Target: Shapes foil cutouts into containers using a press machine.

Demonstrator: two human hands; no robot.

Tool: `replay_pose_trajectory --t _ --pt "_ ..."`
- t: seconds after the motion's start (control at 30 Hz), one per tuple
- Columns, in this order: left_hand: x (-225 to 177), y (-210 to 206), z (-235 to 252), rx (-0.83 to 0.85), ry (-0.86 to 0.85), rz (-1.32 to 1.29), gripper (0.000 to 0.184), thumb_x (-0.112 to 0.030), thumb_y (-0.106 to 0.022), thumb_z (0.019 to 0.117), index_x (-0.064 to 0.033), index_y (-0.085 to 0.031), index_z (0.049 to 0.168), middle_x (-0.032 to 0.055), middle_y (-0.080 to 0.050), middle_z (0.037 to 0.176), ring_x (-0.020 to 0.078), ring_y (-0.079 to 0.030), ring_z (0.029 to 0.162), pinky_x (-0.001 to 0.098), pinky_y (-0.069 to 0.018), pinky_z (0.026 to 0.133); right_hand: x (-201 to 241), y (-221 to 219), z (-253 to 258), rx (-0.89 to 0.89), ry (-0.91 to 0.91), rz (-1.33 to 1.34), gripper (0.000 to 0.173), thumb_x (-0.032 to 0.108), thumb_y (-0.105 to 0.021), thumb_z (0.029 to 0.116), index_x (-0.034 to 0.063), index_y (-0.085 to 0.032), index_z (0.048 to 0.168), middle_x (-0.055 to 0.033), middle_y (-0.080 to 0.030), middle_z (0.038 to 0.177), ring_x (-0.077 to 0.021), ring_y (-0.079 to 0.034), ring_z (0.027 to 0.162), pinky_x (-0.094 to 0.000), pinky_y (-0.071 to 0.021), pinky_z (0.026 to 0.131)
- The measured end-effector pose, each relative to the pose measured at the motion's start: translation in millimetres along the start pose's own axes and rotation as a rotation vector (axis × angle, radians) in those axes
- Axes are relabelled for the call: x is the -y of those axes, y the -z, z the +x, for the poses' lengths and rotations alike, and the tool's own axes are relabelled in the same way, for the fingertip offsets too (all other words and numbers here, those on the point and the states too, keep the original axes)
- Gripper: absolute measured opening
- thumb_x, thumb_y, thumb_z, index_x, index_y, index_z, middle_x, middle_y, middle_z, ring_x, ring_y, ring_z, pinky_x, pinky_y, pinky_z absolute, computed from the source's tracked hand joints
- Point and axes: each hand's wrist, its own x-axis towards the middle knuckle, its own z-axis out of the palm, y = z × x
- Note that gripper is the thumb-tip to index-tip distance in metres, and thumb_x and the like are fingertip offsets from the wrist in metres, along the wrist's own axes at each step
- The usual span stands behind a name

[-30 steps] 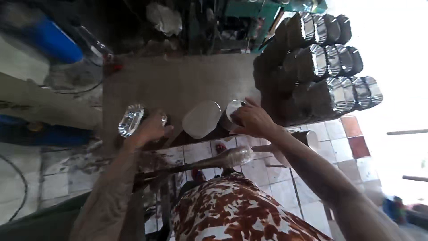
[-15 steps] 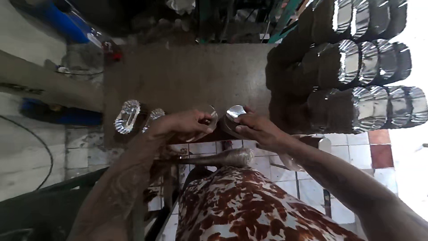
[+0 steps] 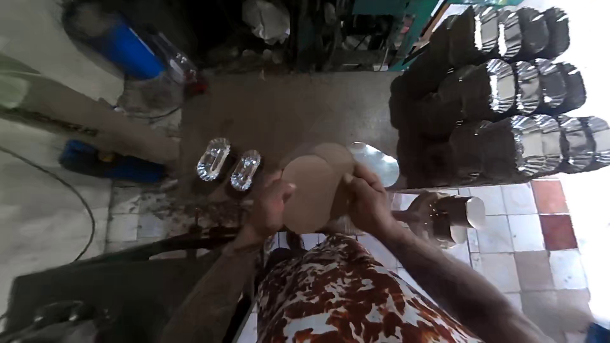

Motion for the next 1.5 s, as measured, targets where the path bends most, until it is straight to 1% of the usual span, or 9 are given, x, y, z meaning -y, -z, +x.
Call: replay_pose_trajectory --t 0.27,0.5,0.6,0.73,0.87,1.03,1.23,1.33,1.5 --pt "56.8 -0.1 -55.8 -0.345 0.396 -0.378 0.044 -0.014 -0.036 0.0955 -0.0198 -0.053 0.136 -0.002 -0.071 0.1 0.0074 -0.069 0.083 0.0291 -0.0599 0.069 -34.4 -31.0 -18.9 0.117 -0.5 0.054 0.037 0.013 -0.037 0.1032 0.0089 -0.058 0.134 -0.0051 -0.07 0.107 -0.0146 -0.069 0.094 -0.0382 -0.0595 0.083" --pt "127.0 -46.1 -56.8 -0.398 0.195 -0.74 0.023 -0.016 -0.05 0.0903 -0.0219 -0.068 0.078 -0.0063 -0.07 0.073 0.0022 -0.067 0.068 0.0238 -0.0587 0.063 -59.1 17.8 -25.6 0.361 -0.547 0.322 0.022 0.0 -0.055 0.0948 0.0066 -0.069 0.111 -0.0054 -0.074 0.093 -0.0126 -0.071 0.083 -0.0354 -0.0604 0.079" --pt "206.0 -39.1 -18.9 0.016 0.345 -0.037 0.021 -0.006 -0.049 0.0965 -0.0046 -0.064 0.111 0.0036 -0.066 0.094 0.0082 -0.063 0.085 0.027 -0.0552 0.079 -102.4 85.6 -43.8 0.444 -0.292 -0.342 0.022 0.005 -0.055 0.0983 -0.0037 -0.068 0.115 -0.0101 -0.071 0.108 -0.0143 -0.069 0.099 -0.0338 -0.0578 0.091" --pt "280.8 -50.2 41.2 0.347 0.571 0.849 0.052 -0.045 -0.05 0.1039 -0.0059 -0.06 0.136 0.0226 -0.066 0.128 0.0406 -0.062 0.121 0.0662 -0.0417 0.104 -135.1 154.7 -89.7 0.941 -0.411 -1.153 0.034 0.016 -0.053 0.1029 -0.0037 -0.064 0.128 -0.0246 -0.065 0.128 -0.039 -0.061 0.124 -0.0515 -0.0478 0.108" --pt "183.5 -46.4 27.7 0.35 0.812 0.63 0.041 -0.031 -0.049 0.1077 -0.0006 -0.065 0.13 0.019 -0.062 0.135 0.0288 -0.056 0.128 0.0482 -0.0404 0.11 -148.8 157.7 -130.9 1.003 -0.572 -1.165 0.038 0.03 -0.052 0.1058 0.002 -0.067 0.126 -0.021 -0.068 0.122 -0.0368 -0.062 0.12 -0.0496 -0.0476 0.107" --pt "154.9 20.6 2.8 0.389 0.646 0.851 0.062 -0.048 -0.031 0.1101 0.0003 -0.069 0.119 0.0263 -0.067 0.12 0.0445 -0.062 0.117 0.0684 -0.0444 0.097 -128.9 136.0 -115.4 1.077 -0.576 -1.015 0.042 0.022 -0.052 0.1057 -0.0029 -0.057 0.14 -0.0257 -0.057 0.142 -0.0386 -0.053 0.135 -0.0476 -0.0394 0.117" --pt "5.1 125.6 -131.8 -0.435 0.134 0.302 0.054 -0.044 -0.035 0.11 -0.0081 -0.049 0.148 0.0078 -0.064 0.133 0.0125 -0.064 0.117 0.0365 -0.0532 0.102 -122.4 92.1 -95.6 1.336 -0.496 -1.061 0.04 0.02 -0.048 0.1071 -0.0016 -0.058 0.14 -0.025 -0.056 0.144 -0.0359 -0.053 0.136 -0.0451 -0.04 0.117" --pt "-45.4 187.6 -146.2 -0.918 -0.017 -0.118 0.035 -0.036 -0.033 0.1115 -0.015 -0.058 0.122 -0.0041 -0.067 0.101 0.0041 -0.065 0.092 0.0263 -0.0574 0.081 -126.1 61.2 -89.7 1.463 -0.499 -1.148 0.038 0.017 -0.053 0.1051 0.0012 -0.06 0.139 -0.0243 -0.061 0.138 -0.0372 -0.057 0.13 -0.051 -0.0425 0.113" --pt "-10.0 229.4 -205.1 -1.089 0.063 0.508 0.061 -0.039 -0.02 0.1135 0.0034 -0.039 0.153 0.0248 -0.047 0.152 0.0295 -0.046 0.142 0.047 -0.0358 0.119 -165.0 10.9 -70.8 1.338 -0.401 -0.985 0.036 0.014 -0.063 0.0978 0.0001 -0.066 0.131 -0.0203 -0.067 0.129 -0.0299 -0.064 0.122 -0.0467 -0.048 0.11"
